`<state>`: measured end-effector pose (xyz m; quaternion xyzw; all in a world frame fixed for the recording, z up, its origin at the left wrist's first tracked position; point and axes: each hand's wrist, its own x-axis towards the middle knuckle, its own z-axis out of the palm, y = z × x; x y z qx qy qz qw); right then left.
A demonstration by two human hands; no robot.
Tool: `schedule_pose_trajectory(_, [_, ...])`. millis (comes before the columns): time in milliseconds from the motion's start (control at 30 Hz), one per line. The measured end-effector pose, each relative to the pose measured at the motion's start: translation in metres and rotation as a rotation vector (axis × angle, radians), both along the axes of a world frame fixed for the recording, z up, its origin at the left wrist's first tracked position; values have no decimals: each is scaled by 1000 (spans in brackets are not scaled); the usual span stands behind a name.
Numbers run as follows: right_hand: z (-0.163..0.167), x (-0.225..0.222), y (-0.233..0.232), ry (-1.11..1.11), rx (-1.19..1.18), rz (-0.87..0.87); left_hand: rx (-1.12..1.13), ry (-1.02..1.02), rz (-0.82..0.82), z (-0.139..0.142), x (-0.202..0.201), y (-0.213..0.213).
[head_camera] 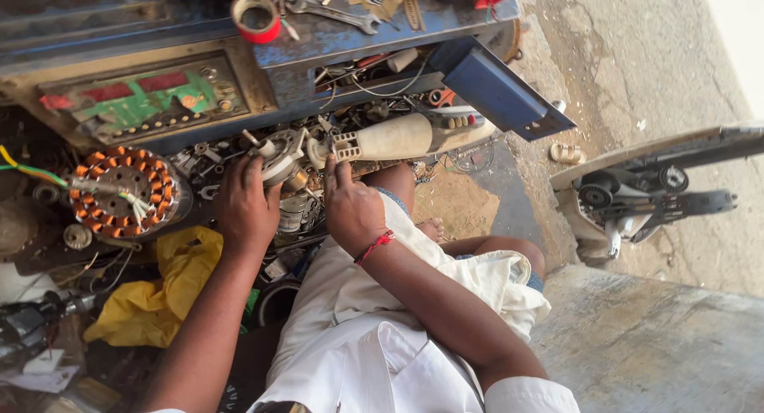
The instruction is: The person sits on the ground at a cluttered street-side repair bench and uses a wrench to work on small electric motor and appliance parts. They rummage through a box of components, pick up and turn over parts, and handle a mixer body and motor windings while disassembling or adjusting them.
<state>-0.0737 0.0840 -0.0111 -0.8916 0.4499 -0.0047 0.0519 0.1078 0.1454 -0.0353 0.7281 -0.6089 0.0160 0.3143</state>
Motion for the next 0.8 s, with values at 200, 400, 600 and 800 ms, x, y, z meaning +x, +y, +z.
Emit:
schedule_pose_trajectory(200, [-20,-16,1,-178,-218,50,-2,11,-12,-4,0,-1])
schedule_pose_trajectory(400, [-36,-23,4,-294,-132,37,-11,1,-11,-5,-1,0])
schedule_pose_trajectory(600, [-34,-22,13,-606,227,-224,-16,24,-13,-3,-1,0])
schedule_pose_trajectory(800, [-43,-25,9,-796,472,-302,-8,13,-9,-5,0,-1])
